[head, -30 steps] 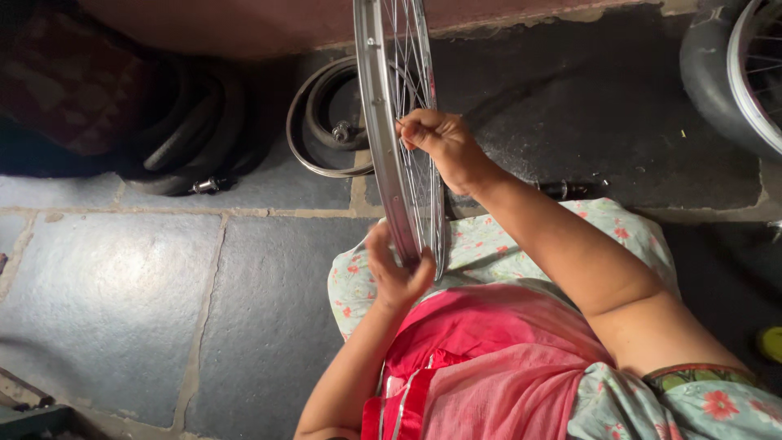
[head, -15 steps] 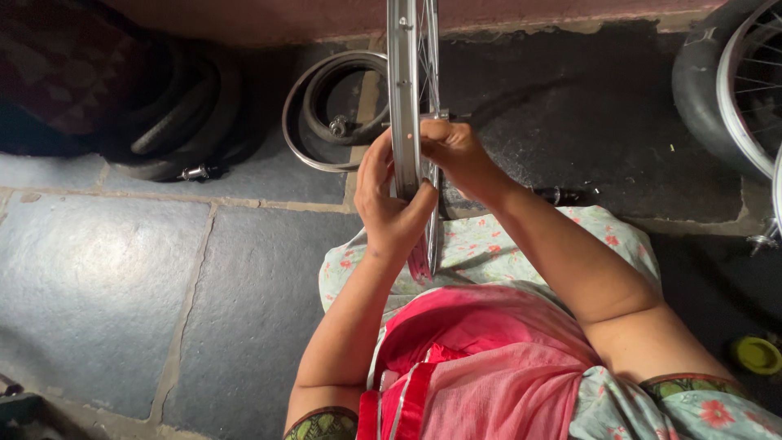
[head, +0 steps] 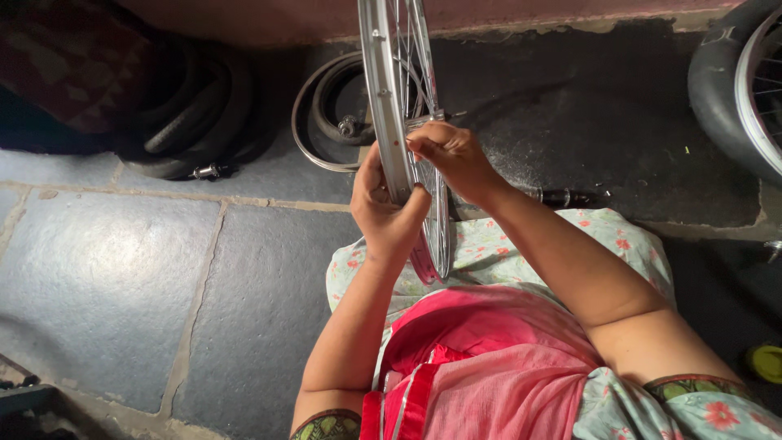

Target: The person sits on the floor and adjusts the spokes and rim of a bicycle wheel by hand, rotating the wheel and checking alignment. They briefly handle a black hub component and continue tightening or aligning the spokes.

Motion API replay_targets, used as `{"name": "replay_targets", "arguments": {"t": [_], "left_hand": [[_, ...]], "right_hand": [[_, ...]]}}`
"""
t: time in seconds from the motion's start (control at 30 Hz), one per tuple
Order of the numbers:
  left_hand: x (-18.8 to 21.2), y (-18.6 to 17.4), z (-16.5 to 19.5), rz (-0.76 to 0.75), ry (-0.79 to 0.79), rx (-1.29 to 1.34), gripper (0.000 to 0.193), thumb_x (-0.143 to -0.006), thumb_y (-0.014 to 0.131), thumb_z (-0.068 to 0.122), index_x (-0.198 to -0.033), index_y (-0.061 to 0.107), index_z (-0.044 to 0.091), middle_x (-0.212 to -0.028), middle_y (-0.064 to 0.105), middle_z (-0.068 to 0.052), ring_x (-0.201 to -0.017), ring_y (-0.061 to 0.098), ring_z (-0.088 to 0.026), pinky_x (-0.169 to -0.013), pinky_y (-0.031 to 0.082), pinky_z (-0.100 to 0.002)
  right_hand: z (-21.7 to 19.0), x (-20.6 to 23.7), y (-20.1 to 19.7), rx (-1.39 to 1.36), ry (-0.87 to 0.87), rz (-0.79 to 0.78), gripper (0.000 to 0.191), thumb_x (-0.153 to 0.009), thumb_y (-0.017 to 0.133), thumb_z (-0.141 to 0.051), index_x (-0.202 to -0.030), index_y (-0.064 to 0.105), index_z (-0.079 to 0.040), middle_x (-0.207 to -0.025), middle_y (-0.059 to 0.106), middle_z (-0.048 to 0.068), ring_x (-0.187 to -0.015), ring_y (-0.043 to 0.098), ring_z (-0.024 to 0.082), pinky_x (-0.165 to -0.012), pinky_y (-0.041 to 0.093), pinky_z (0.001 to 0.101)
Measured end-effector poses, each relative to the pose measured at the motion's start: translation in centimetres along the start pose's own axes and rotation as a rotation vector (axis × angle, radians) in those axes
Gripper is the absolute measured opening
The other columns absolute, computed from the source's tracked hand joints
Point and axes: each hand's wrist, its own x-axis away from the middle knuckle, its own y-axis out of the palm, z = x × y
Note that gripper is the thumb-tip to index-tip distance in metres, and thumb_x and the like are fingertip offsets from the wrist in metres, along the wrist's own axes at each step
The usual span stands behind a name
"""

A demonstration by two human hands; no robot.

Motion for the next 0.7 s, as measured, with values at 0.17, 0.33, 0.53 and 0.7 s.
{"name": "replay_targets", "arguments": {"t": [0.17,0.33,0.53,0.7], "left_hand": [[0.1,0.0,0.2,-0.03,0.206,-0.238,0.061,-0.081,0.066,-0.004,-0.142,0.057,-0.003,-0.116,0.065,-0.004,-0.102,0.063,-0.008,-0.089,0.052,-0.022],[0.6,0.4,-0.1,-0.042,0.14,-0.146,0.063,-0.081,0.068,-0.003,-0.142,0.054,-0.005,-0.116,0.065,-0.004,-0.1,0.062,-0.007,-0.087,0.052,-0.021],[0.9,0.6,-0.3,-0.085,0.078,0.004,0.062,-0.084,0.066,-0.005,-0.145,0.052,-0.006,-0.12,0.065,-0.004,-0.103,0.061,-0.006,-0.09,0.05,-0.02],[0.7,0.3,0.0,-0.068,0.041,-0.024,0.061,-0.083,0.066,-0.006,-0.143,0.053,-0.006,-0.114,0.063,-0.002,-0.093,0.058,-0.004,-0.081,0.047,-0.018]], "right_hand": [[-0.3,0.2,0.0,0.051,-0.044,0.021,0.045,-0.102,0.062,-0.048,-0.096,0.072,-0.005,-0.089,0.062,0.0,-0.089,0.059,0.009,-0.082,0.049,0.0272],[0.4,1.2,-0.3,-0.072,-0.074,0.009,0.04,-0.105,0.063,-0.043,-0.097,0.07,-0.005,-0.089,0.058,0.0,-0.089,0.054,0.009,-0.083,0.047,0.0281],[0.3,2.0,-0.6,-0.059,-0.083,0.032,0.037,-0.106,0.064,-0.041,-0.102,0.072,-0.005,-0.091,0.061,0.0,-0.091,0.057,0.009,-0.086,0.048,0.0279],[-0.5,1.5,-0.5,-0.025,-0.025,0.005,0.037,-0.105,0.063,-0.041,-0.103,0.073,-0.005,-0.091,0.061,0.0,-0.09,0.058,0.009,-0.085,0.051,0.0272]]}}
